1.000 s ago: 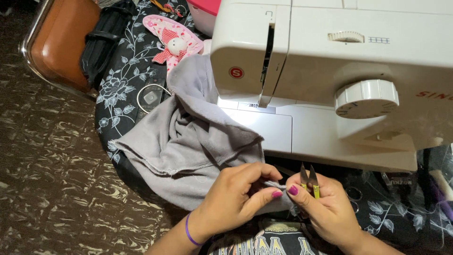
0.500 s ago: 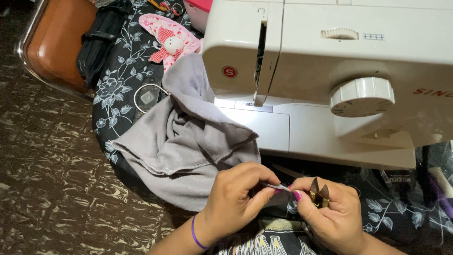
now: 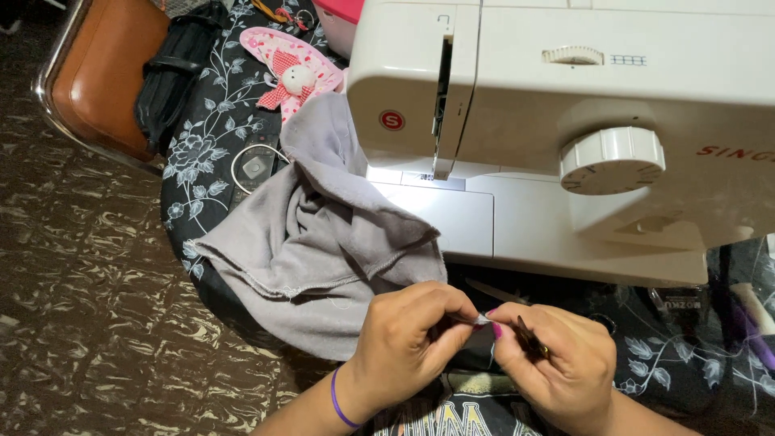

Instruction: Trimming loose threads from a grey fabric garment using small scissors near a sewing machine.

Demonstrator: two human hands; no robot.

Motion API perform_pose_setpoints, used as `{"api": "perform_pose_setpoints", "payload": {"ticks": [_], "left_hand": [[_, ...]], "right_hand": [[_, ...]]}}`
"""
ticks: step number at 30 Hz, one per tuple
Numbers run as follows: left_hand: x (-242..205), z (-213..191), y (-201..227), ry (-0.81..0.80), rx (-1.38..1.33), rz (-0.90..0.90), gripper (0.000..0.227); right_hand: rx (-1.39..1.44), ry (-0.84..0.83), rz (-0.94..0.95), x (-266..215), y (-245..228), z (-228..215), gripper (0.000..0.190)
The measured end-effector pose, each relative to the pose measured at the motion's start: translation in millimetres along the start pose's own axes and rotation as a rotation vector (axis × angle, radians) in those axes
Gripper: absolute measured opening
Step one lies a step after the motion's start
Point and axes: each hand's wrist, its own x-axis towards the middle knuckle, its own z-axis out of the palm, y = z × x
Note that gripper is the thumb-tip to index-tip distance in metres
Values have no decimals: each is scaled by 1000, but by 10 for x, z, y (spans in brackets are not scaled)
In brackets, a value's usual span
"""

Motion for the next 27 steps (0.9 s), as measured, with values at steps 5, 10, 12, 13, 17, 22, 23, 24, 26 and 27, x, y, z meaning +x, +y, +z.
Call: {"api": "perform_pose_setpoints", "payload": {"ticks": [5, 10, 12, 13, 17, 22, 23, 24, 26, 27], "left_hand": [[1, 3, 19, 12, 42, 15, 9], [-3, 10, 1, 27, 88, 51, 10], [-6, 12, -16, 33, 86, 56, 11], [-6, 10, -15, 34, 86, 57, 11], [-13, 6, -20, 49, 97, 53, 12], [-6, -4, -14, 71, 84, 61, 12], [-3, -13, -11, 71, 66, 69, 10], [-1, -21, -9, 70, 49, 77, 9], [-9, -33, -23, 59, 24, 59, 8], [-11, -37, -30, 49, -2, 41, 10]], "right_hand": [[-41, -37, 4, -33, 2, -22, 8], [-2, -30, 41, -64, -22, -55, 7], [24, -82, 101, -83, -9, -82, 8], [23, -82, 100, -92, 2, -102, 8], [96, -10, 100, -135, 61, -138, 12], [-2, -9, 163, -63, 50, -61, 11], [-24, -19, 146, -67, 69, -33, 17], [-46, -29, 130, -72, 90, -6, 31], [-42, -65, 137, -111, 146, 12, 20], [-39, -101, 143, -129, 175, 20, 11]]}}
